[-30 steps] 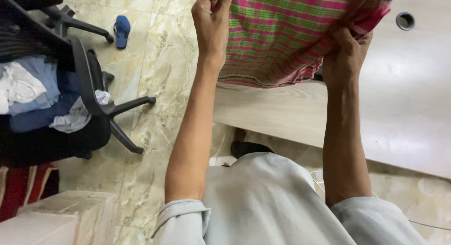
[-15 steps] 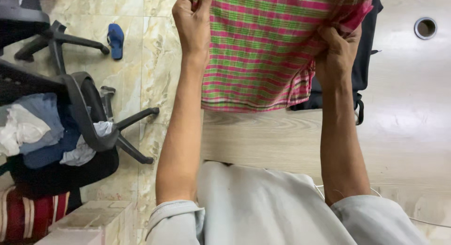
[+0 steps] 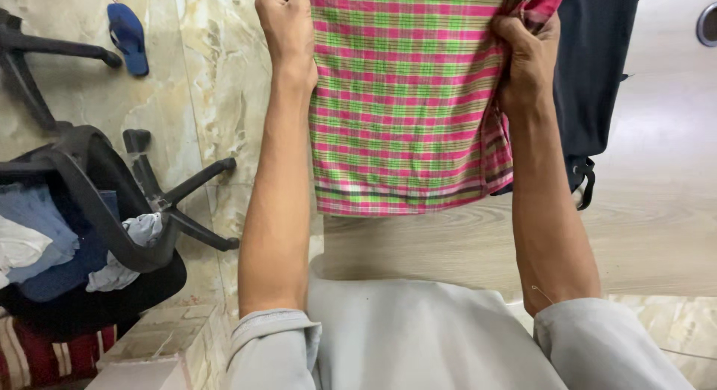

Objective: The person folds a pink and green checkered cloth on a table, then picks up a red and white striped shirt from a chair and folds it on the same table. The person smooths and aligns the fabric with both hands during the process.

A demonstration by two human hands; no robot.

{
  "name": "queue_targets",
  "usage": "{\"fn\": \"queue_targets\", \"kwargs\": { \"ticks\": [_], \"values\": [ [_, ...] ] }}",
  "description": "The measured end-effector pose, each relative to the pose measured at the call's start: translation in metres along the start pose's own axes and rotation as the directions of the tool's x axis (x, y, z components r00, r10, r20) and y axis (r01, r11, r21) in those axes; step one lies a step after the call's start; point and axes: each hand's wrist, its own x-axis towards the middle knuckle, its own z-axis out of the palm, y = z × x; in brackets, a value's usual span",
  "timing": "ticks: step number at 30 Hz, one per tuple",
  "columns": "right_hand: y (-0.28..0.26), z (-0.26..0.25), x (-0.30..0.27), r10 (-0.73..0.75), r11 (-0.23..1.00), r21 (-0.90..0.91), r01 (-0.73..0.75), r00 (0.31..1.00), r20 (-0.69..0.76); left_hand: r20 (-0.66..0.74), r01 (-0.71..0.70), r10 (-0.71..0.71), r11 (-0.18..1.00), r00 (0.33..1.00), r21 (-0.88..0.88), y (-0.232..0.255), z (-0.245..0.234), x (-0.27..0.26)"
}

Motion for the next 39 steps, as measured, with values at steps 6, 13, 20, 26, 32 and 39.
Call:
{"fn": "queue_targets", "kwargs": {
  "ticks": [6,13,20,26,32,39],
  "values": [
    [0.023,-0.028,-0.006,-0.067,0.997,-0.042,0.065,0.996,-0.054,-0.014,-0.063,0.064,0.998,0.998,0.025,-0.034,0.0,0.008],
    [0.014,-0.031,-0.017,-0.142,0.947,-0.319,0.051,0.952,-0.272,-0.083,-0.223,0.272,0.901,0.959,0.373,-0.003,-0.006,-0.008],
    [0.007,0.02,-0.04,-0.444,0.202,-0.958,0.202,0.891,0.094,0.351,-0.44,0.332,0.246,0.875,0.864,0.027,0.063,-0.101],
    [0.023,0.075,-0.027,-0.051,-0.05,-0.989,0.139,0.989,0.142,0.506,-0.501,0.006,0.151,0.863,0.852,0.05,0.07,-0.114],
    [0.022,0.078,-0.015,0.045,-0.092,-0.996,0.012,0.999,0.008,0.516,-0.506,-0.065,0.125,0.854,0.853,0.044,0.073,-0.104],
    [0.02,0.08,-0.013,0.077,-0.107,-0.994,0.019,0.997,0.011,0.527,-0.518,-0.026,0.148,0.849,0.842,0.04,0.071,-0.101]
  ]
}}
